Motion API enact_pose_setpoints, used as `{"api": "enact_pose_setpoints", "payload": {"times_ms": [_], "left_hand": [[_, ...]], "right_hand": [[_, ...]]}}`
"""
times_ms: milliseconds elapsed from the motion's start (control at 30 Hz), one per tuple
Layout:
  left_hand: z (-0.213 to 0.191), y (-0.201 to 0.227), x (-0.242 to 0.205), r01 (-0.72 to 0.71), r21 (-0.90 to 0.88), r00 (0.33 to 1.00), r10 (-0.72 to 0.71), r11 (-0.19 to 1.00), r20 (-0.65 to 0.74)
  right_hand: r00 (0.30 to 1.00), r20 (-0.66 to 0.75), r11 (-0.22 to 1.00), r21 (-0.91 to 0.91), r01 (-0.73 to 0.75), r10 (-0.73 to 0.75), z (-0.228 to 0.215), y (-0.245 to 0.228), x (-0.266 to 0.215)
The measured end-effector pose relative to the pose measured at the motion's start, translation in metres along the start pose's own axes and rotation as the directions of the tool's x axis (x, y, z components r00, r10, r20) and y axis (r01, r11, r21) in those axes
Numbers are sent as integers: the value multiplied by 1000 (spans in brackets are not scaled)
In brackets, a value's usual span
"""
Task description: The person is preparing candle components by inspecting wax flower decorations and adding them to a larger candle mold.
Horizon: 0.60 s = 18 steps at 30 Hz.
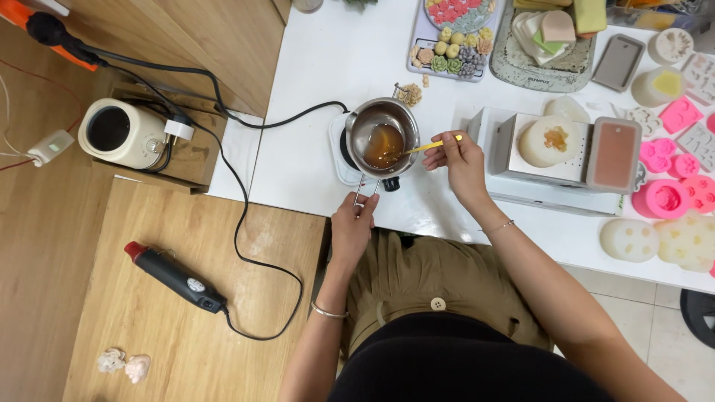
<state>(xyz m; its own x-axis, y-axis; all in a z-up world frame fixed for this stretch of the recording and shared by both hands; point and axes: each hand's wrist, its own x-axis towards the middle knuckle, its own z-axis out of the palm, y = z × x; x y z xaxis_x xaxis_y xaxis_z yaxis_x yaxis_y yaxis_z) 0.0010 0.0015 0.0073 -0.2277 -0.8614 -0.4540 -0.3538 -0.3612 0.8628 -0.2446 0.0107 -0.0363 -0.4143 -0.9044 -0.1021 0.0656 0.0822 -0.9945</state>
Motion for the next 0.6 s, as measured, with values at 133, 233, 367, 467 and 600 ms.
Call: {"api": "enact_pose_setpoints", "payload": {"times_ms": [133,233,367,467,600], "left_hand": [[1,-2,0,-12,30,1000,12,999,-3],[1,-3,1,-16,36,1000,16,999,-5],[1,-6,3,-19,32,1000,19,999,-6],[1,-6,3,-26,9,1000,26,1000,-4],[0,-2,0,-19,-9,1000,19,1000,5]], "right_hand": [[997,-21,997,44,-68,69,5,7,5],[991,-34,984,124,-128,133,6,14,6],[982,-41,963,207,-171,183,5,20,8],[977,-43,948,255,-189,207,4,13,6],[985,-40,950,274,-152,169,1,-6,1]]}}
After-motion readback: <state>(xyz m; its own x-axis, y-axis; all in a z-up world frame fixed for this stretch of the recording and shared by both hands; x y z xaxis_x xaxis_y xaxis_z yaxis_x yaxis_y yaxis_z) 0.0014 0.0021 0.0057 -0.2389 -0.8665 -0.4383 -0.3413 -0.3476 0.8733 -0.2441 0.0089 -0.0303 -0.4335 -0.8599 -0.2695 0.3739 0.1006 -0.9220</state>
